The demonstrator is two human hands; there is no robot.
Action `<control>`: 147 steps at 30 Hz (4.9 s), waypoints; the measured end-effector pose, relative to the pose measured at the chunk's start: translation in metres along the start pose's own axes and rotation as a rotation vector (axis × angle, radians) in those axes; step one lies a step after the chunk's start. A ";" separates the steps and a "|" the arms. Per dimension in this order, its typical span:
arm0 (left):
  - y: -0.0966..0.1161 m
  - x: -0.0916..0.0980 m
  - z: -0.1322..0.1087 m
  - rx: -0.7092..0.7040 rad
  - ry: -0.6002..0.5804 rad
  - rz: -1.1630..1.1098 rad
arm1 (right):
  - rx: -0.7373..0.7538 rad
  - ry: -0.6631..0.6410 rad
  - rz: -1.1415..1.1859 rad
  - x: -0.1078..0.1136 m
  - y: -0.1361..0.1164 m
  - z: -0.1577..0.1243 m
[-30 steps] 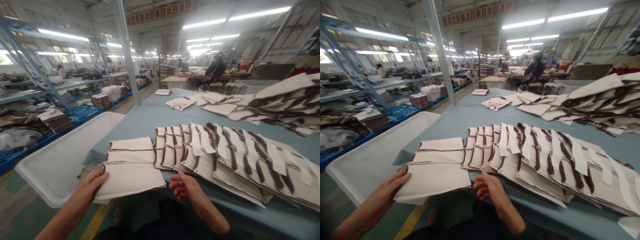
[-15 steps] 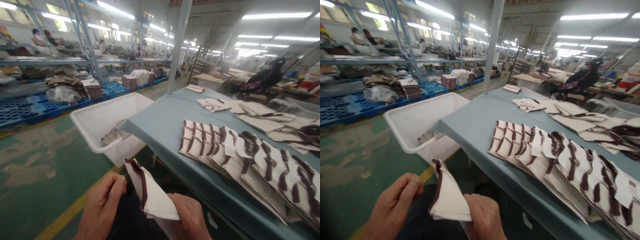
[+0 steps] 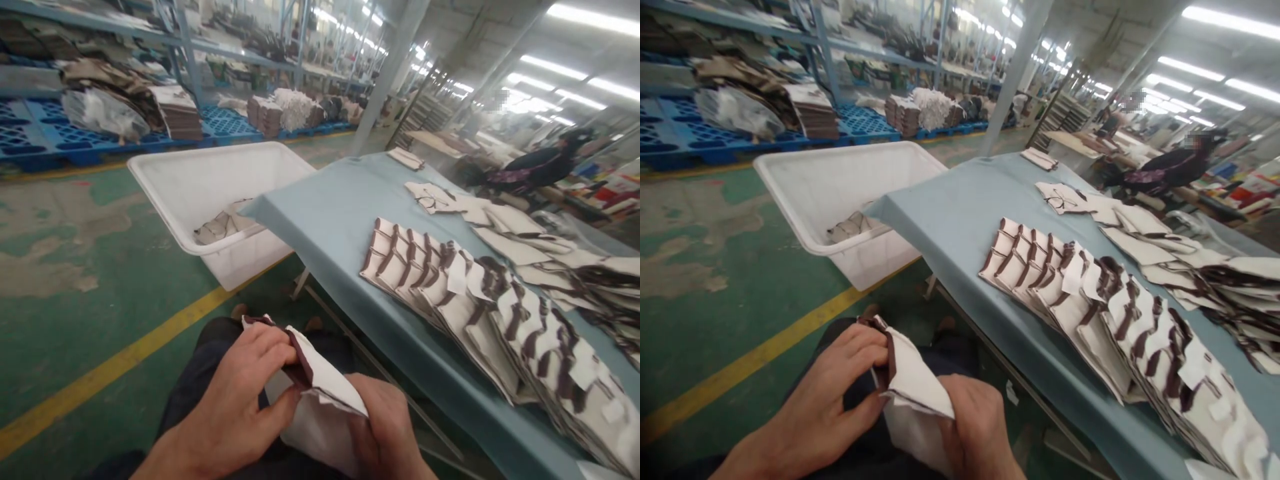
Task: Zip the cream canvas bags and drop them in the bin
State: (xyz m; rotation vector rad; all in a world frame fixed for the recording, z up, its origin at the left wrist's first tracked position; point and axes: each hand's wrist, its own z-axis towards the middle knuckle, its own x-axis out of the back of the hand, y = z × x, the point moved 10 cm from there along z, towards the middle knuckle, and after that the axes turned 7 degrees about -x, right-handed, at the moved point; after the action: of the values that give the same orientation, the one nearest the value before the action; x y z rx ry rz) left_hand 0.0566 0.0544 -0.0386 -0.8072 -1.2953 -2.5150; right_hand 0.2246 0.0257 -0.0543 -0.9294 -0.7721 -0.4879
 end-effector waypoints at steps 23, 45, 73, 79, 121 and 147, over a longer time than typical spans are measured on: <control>0.002 -0.027 -0.021 0.404 -0.220 -0.210 | -0.729 -0.566 1.103 -0.063 0.010 0.002; -0.005 -0.037 -0.021 0.485 -0.278 -0.286 | -0.573 -0.324 0.794 -0.053 0.011 -0.008; -0.015 -0.037 -0.027 0.462 -0.266 -0.224 | -0.186 -0.139 0.248 -0.026 -0.006 0.012; -0.014 -0.038 -0.023 0.453 -0.270 -0.202 | -0.275 -0.174 0.356 -0.028 -0.005 0.016; -0.020 -0.042 -0.025 0.512 -0.343 -0.247 | -0.565 -0.308 0.671 -0.049 0.013 0.008; -0.005 -0.049 -0.019 0.355 -0.434 -0.285 | -0.659 -0.551 0.965 -0.077 0.024 0.000</control>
State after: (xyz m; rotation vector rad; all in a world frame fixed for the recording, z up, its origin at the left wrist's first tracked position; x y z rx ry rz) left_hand 0.0882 0.0390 -0.0782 -1.1926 -2.0563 -2.2639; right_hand 0.1917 0.0421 -0.1255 -1.9473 -0.5463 0.4255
